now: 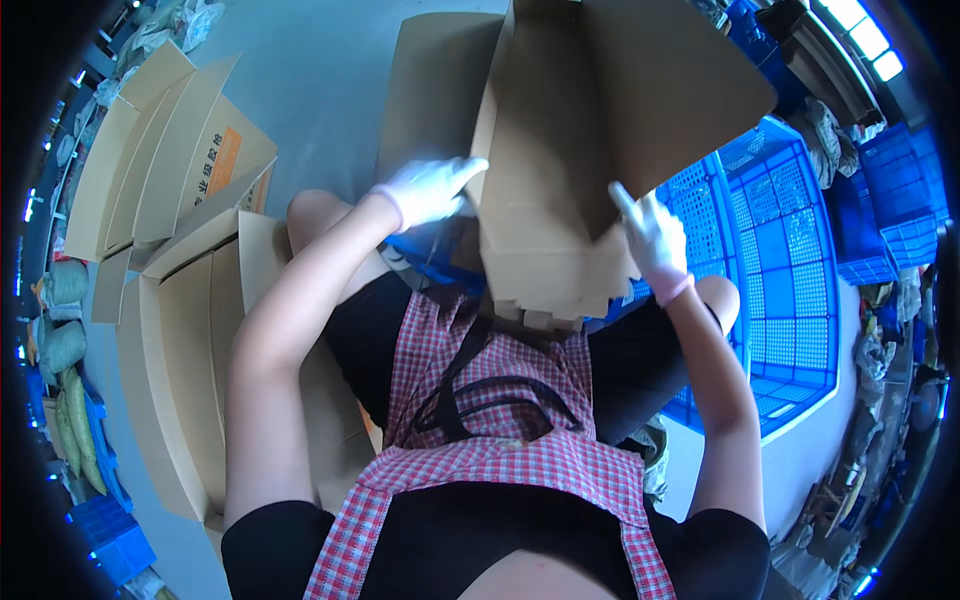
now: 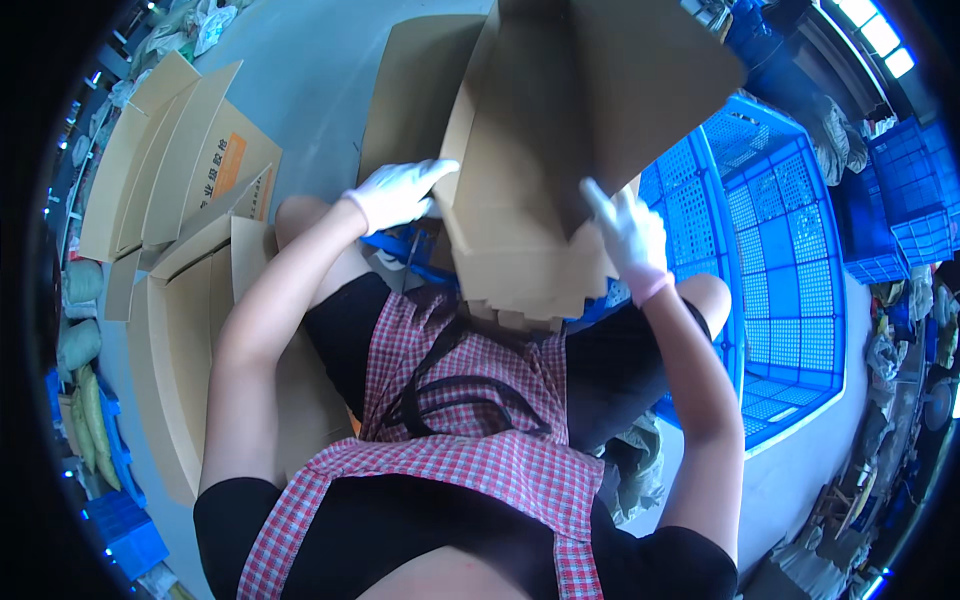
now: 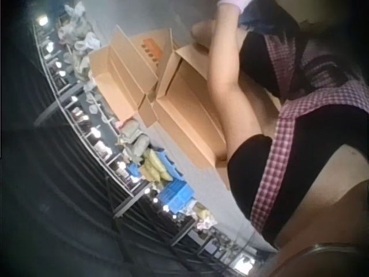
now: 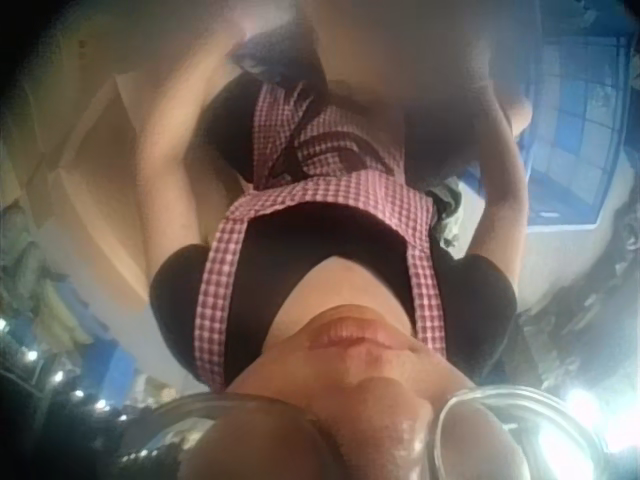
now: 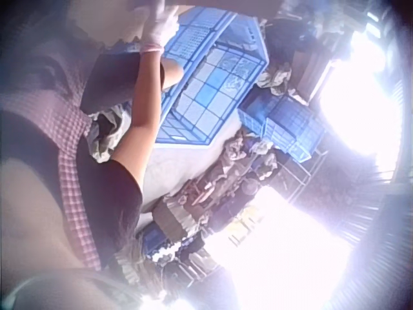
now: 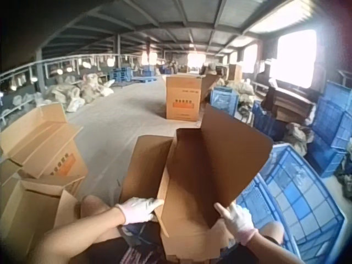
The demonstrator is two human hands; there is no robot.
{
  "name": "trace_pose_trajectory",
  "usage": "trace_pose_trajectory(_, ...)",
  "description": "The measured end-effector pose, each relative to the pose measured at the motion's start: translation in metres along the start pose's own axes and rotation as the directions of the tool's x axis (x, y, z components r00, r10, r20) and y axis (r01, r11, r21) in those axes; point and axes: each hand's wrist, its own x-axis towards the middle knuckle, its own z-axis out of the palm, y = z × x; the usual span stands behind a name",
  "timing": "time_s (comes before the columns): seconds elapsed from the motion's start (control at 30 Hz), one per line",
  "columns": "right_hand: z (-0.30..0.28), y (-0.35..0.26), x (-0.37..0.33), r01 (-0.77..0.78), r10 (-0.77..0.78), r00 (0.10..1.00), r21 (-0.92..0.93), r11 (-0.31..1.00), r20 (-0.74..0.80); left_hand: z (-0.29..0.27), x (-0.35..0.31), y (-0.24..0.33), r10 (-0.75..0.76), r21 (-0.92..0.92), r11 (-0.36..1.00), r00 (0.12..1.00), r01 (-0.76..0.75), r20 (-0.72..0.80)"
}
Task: The person assembles cardboard inserts by hand and packs industrial dispenser tools into cardboard boxes.
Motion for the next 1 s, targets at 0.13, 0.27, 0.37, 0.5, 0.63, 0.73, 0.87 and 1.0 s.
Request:
trace_pose_trajectory(0.13,0.031,0.040,0.030,-0.173,0.160,0.984,0.232,0.957,0.074,0.004,0.028,0.019,-0.102,-0.211,0.973,0.994,0.091,-0.041)
trace_pose_trajectory(0.27,-0.014,0.013,0.031,0.049,-0.068,0.997,0.379,0.924,0.036,0.013,0.005,0.022,-0.195,-0.340,0.931,0.968,0.133,-0.156)
trace_pose_trajectory(0.37,-0.033,-0.005,0.002,0.288,-0.298,0.955,0.199,0.937,0.017,0.010,-0.027,0.036,-0.188,-0.384,0.919,0.957,0.093,-0.220)
trace_pose_trajectory(0.5,-0.065,-0.025,-0.021,0.232,-0.219,0.962,-0.065,0.970,0.163,0.025,-0.058,0.040,0.080,-0.302,0.940,0.961,-0.161,-0.264)
trace_pose_trajectory(0.63,-0.046,-0.019,-0.023,0.011,-0.039,0.986,0.168,0.986,0.163,0.046,-0.060,0.041,0.108,-0.230,0.957,0.952,-0.178,-0.287)
trace_pose_trajectory(0.73,-0.011,-0.001,-0.032,0.108,-0.136,0.985,0.237,0.966,0.107,0.047,-0.045,0.056,-0.060,-0.354,0.935,0.969,-0.030,-0.239)
trace_pose_trajectory(0.87,0.004,0.005,-0.041,0.085,-0.138,0.980,0.324,0.942,0.143,0.048,-0.040,0.055,-0.160,-0.463,0.885,0.970,0.057,-0.185)
trace_pose_trajectory(1.0,-0.025,-0.012,-0.042,0.175,-0.233,0.928,0.212,0.962,0.290,0.052,-0.046,0.049,-0.011,-0.317,0.942,0.935,-0.108,-0.353)
